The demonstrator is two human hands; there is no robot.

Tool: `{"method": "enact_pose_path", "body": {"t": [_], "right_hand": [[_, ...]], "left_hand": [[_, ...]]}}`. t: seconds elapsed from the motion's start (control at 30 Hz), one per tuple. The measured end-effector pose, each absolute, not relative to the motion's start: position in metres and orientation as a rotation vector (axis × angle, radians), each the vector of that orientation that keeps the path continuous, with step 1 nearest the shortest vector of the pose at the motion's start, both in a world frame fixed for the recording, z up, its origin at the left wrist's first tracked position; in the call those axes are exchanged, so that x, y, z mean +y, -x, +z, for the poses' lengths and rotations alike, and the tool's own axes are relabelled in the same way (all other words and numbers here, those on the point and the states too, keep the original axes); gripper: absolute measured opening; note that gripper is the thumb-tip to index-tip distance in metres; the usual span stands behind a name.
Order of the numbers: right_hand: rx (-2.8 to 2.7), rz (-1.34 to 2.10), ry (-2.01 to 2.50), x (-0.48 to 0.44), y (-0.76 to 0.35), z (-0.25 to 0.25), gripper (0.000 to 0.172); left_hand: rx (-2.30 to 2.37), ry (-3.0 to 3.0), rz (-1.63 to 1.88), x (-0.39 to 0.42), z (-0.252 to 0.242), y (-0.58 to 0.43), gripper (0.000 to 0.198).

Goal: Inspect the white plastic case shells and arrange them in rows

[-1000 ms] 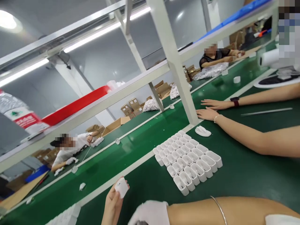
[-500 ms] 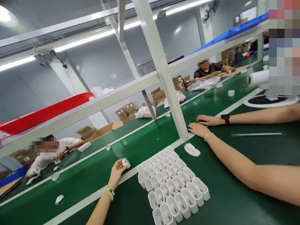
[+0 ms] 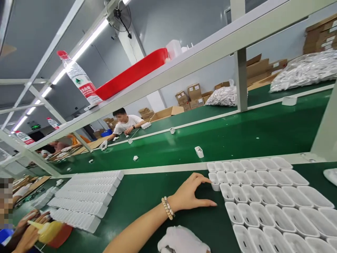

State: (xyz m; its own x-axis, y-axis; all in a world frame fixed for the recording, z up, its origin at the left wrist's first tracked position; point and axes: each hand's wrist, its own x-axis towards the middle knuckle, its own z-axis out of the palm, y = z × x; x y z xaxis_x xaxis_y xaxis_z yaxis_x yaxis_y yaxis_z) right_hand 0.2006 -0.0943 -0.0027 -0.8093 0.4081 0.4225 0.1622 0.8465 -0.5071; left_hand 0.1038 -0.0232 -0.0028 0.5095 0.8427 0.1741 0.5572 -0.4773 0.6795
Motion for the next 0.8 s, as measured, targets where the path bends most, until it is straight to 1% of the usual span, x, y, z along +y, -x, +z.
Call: {"method": "enact_pose_path", "body": {"t": [0.07, 0.17, 0.23, 0.3, 0.4, 0.53, 0.7, 0.8], "right_hand": [[-2.376, 0.718, 0.485, -0.114, -0.191, -0.005, 0.021], [-2.294, 0.771, 0.605, -0.124, -0.200, -0.004, 0.020], [-2.268, 0.790, 0.686, -0.126, -0.210, -0.001, 0.026], [-2.244, 0.812, 0.764, -0.128, -0.218, 0.001, 0.027], [-2.231, 0.860, 0.841, -0.131, -0.220, 0.001, 0.027], [-2.306, 0.977, 0.835, -0.134, -0.206, -0.008, 0.026], [-2.435, 1.084, 0.737, -0.136, -0.193, -0.029, 0.021], [-2.304, 1.158, 0.733, -0.135, -0.202, -0.041, 0.025]], "left_hand": [[1.109, -2.228, 0.641, -0.027, -0.002, -0.110, 0.063], [1.086, -2.244, 0.691, -0.027, -0.001, -0.119, 0.042], [1.090, -2.233, 0.763, -0.028, -0.003, -0.123, 0.032], [1.098, -2.211, 0.830, -0.031, -0.005, -0.125, 0.026], [1.089, -2.182, 0.889, -0.035, -0.010, -0.126, 0.022], [1.099, -2.132, 0.946, -0.032, -0.017, -0.132, 0.030], [1.124, -2.035, 1.055, -0.032, -0.024, -0.138, 0.019], [1.120, -1.963, 1.137, -0.040, -0.028, -0.124, 0.018]]}}
